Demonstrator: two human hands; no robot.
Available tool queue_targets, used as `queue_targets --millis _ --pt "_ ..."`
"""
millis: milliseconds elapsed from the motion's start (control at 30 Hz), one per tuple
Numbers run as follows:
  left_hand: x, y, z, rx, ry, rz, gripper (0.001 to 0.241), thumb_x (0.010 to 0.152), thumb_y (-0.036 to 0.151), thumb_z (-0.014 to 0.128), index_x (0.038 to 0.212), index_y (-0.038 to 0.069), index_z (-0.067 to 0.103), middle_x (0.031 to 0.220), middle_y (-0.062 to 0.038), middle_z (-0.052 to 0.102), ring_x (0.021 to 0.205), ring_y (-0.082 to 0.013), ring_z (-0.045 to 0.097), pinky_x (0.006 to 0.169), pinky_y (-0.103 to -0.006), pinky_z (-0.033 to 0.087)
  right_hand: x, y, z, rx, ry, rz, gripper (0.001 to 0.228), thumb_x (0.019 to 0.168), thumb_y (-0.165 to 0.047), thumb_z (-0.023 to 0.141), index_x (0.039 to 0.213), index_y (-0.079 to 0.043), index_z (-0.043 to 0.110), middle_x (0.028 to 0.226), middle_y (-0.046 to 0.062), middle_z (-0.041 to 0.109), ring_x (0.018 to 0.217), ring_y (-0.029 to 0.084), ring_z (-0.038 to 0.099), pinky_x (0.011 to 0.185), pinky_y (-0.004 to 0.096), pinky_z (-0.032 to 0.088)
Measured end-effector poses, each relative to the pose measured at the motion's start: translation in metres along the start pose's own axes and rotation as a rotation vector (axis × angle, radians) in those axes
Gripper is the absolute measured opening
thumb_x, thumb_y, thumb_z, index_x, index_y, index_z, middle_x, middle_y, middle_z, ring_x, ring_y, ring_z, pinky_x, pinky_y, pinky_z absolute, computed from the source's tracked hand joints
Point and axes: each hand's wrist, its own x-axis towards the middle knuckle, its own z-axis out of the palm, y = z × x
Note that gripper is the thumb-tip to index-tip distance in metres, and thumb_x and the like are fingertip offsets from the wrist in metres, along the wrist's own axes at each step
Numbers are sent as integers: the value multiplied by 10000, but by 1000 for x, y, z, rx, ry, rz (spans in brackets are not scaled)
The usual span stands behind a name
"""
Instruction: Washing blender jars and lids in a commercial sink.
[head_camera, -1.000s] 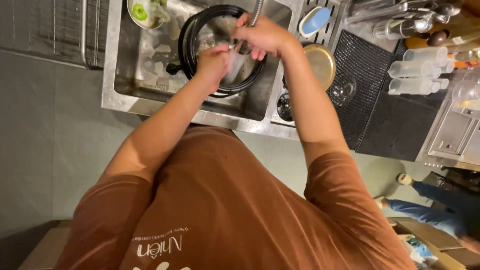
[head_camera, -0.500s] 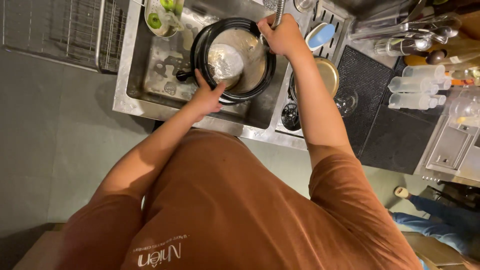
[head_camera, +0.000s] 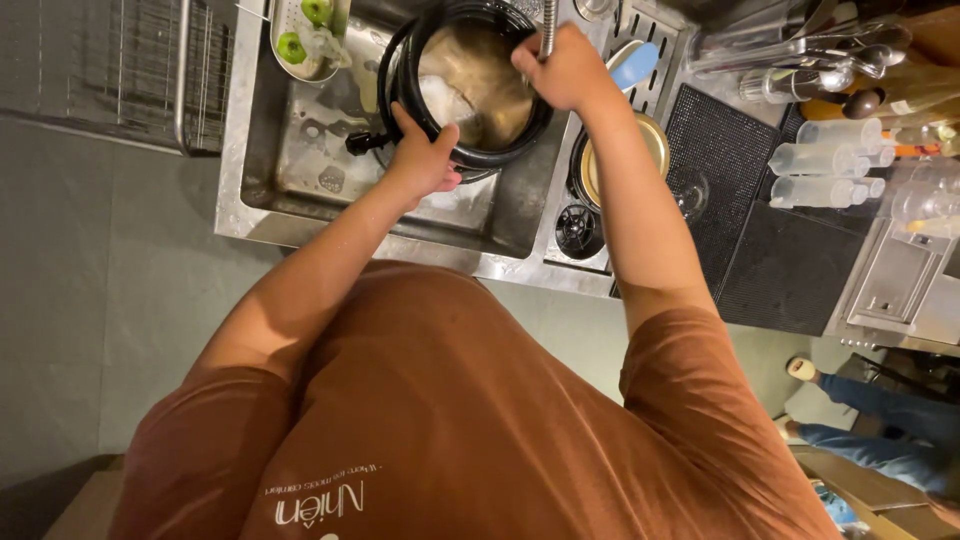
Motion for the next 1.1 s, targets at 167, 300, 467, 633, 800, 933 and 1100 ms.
queue_targets --millis 167,300,467,633,800,933,1100 --pt "-9 -5 -4 -5 0 -11 1118 969 363 605 1525 180 -348 950 -177 712 641 -251 722 604 -381 648 -2 -68 -36 323 -533 525 287 965 -291 668 1114 -56 738 769 68 697 557 236 657 511 377 538" --pt "-7 -21 -6 -29 -6 -29 1098 961 306 586 1514 210 -358 996 -198 711 697 -276 744 647 -406 660 1 -96 -24 580 -642 577 302 1001 -321 649 1168 -81 723 786 56 692 526 140 658 497 293 582" --pt "-9 -34 -11 -33 -1 -57 1084 959 274 578 1513 247 -353 1023 -221 703 735 -298 751 682 -422 667 8 -93 15 920 -569 479 293 1007 -241 640 1247 -76 675 907 -9 717 570 120 695 522 277 596" --pt "-14 -51 -18 -61 -20 -24 1069 953 256 575 1528 271 -326 1040 -231 693 749 -302 749 687 -423 660 6 -72 33 797 -259 333 255 1033 -207 669 1199 -20 718 783 17 631 550 105 639 483 262 514" --pt "-19 -62 -27 -33 -38 8 1078 955 273 579 1523 264 -337 1045 -214 700 750 -294 756 673 -411 656 -11 -57 3 621 -273 348 273 1040 -229 697 1215 -20 686 780 7 635 544 98 629 493 259 512" --pt "-19 -54 -26 12 -21 -15 1085 964 298 598 1534 245 -323 953 -208 723 699 -288 749 623 -404 642 -39 -39 -20 709 -384 269 574 975 -173 742 1486 -59 506 894 3 660 690 66 641 570 237 537" --pt "-9 -44 -28 55 30 -3 1062 980 330 611 1561 251 -274 854 -242 707 602 -300 720 545 -422 620 -95 -5 30 273 -186 649 928 798 -637 681 1460 -16 488 1200 218 653 1075 319 647 904 404 522"
